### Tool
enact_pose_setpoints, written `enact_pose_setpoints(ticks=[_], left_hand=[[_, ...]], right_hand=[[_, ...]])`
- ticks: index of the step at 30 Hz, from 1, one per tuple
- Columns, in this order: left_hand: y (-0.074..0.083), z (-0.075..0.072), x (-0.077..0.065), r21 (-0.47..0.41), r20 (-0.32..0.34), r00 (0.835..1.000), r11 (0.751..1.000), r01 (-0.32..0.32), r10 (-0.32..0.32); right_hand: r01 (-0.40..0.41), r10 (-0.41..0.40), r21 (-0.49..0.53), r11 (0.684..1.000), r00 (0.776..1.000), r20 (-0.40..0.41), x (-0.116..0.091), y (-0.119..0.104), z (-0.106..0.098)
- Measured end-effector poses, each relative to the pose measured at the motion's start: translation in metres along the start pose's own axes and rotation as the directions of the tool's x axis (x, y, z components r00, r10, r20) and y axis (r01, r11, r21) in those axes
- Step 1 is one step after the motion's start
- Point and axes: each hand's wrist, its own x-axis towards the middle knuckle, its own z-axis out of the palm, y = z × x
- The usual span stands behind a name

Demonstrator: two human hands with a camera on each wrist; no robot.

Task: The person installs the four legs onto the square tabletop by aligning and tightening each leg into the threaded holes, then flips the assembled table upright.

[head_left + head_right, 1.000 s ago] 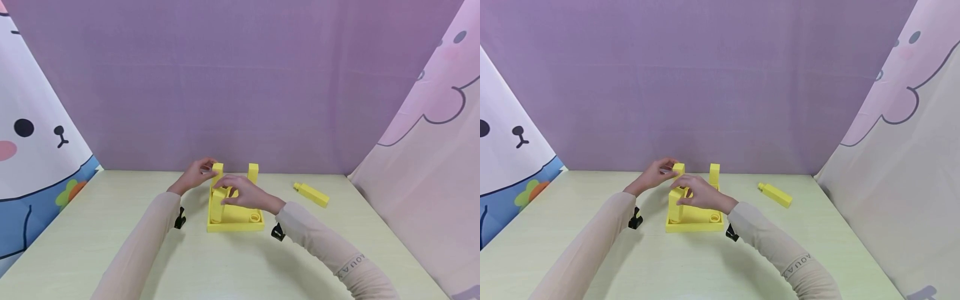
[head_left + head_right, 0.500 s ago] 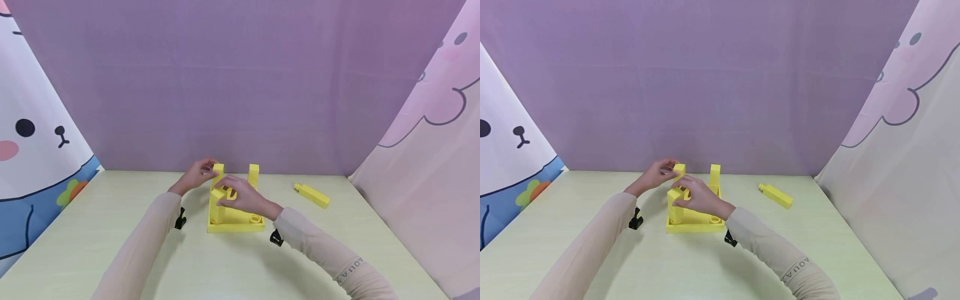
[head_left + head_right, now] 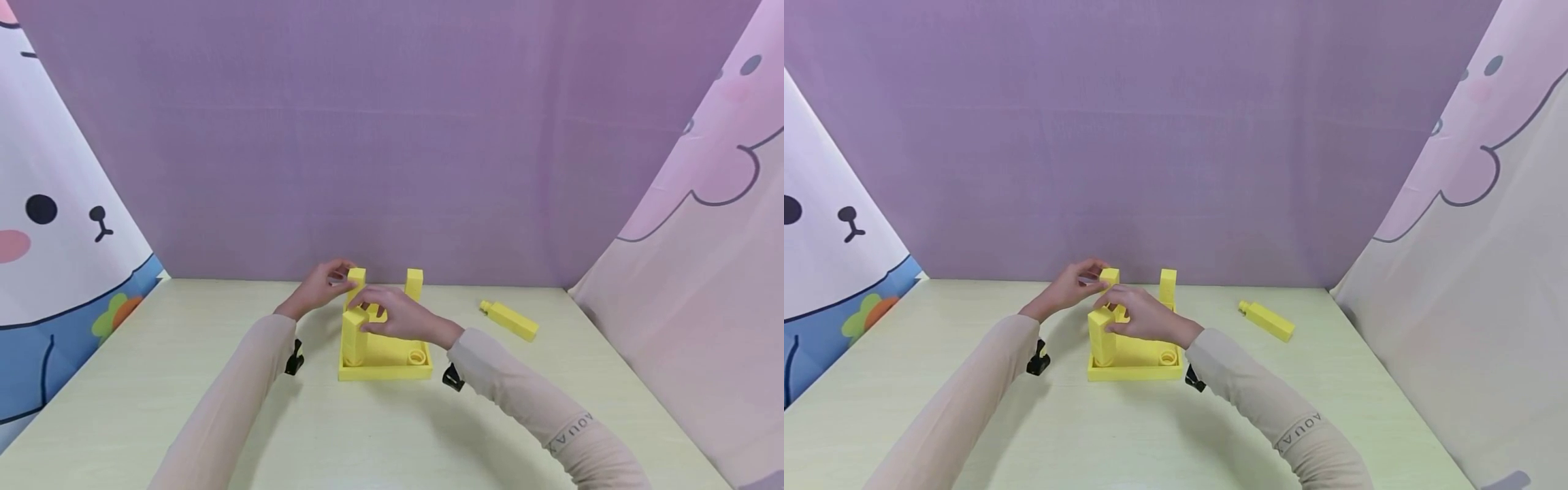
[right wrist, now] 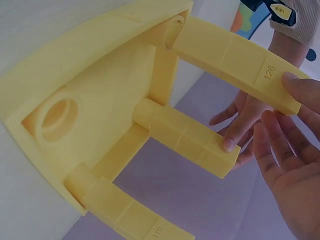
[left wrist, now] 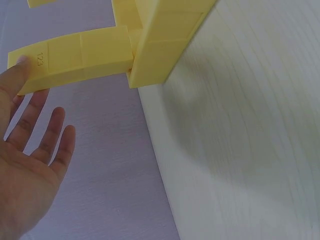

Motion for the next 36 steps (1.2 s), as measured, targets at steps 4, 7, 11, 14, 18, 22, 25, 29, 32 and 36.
enact_pose_setpoints(ticks=[4, 7, 11, 14, 18, 22, 25, 29, 32, 36], left_hand=[[0.000, 0.000, 0.000, 0.000, 0.001, 1.000, 1.000, 0.004, -0.004], [-0.001, 0.001, 0.000, -0.002, -0.004, 1.000, 1.000, -0.007, 0.007], [-0.003, 0.001, 0.000, -0.009, -0.009, 1.000, 1.000, -0.012, 0.012], [-0.003, 0.000, 0.001, -0.012, -0.009, 1.000, 1.000, -0.007, 0.007], [-0.002, 0.000, 0.001, -0.005, -0.007, 1.000, 1.000, 0.007, -0.007], [-0.002, 0.000, 0.000, 0.002, -0.006, 1.000, 1.000, 0.010, -0.010], [-0.003, 0.000, 0.001, 0.002, -0.003, 1.000, 1.000, 0.009, -0.009], [-0.004, 0.000, 0.002, -0.004, 0.005, 1.000, 1.000, 0.011, -0.011], [-0.004, 0.000, 0.002, -0.008, 0.009, 1.000, 1.000, 0.001, -0.001], [-0.004, 0.000, 0.001, -0.013, 0.001, 1.000, 1.000, -0.012, 0.012]], right_hand=[[0.009, -0.008, 0.029, 1.000, 0.999, -0.036, -0.001, 0.001, 0.003], [-0.004, 0.007, 0.034, 0.999, 0.997, -0.082, -0.003, 0.002, 0.007], [-0.033, 0.037, 0.033, 0.999, 0.988, -0.147, -0.006, 0.001, 0.014], [-0.044, 0.051, 0.038, 0.998, 0.981, -0.188, -0.007, 0.000, 0.019], [-0.056, 0.065, 0.047, 0.997, 0.974, -0.215, -0.008, -0.001, 0.022], [-0.069, 0.076, 0.045, 0.997, 0.978, -0.195, -0.008, -0.002, 0.022], [-0.070, 0.074, 0.032, 0.997, 0.985, -0.157, -0.007, -0.003, 0.018], [-0.054, 0.054, 0.005, 0.999, 0.994, -0.098, -0.005, -0.003, 0.012], [-0.041, 0.040, -0.015, 0.999, 0.998, -0.057, -0.003, -0.003, 0.008], [-0.029, 0.028, -0.022, 0.999, 0.999, -0.016, -0.001, -0.003, 0.006]])
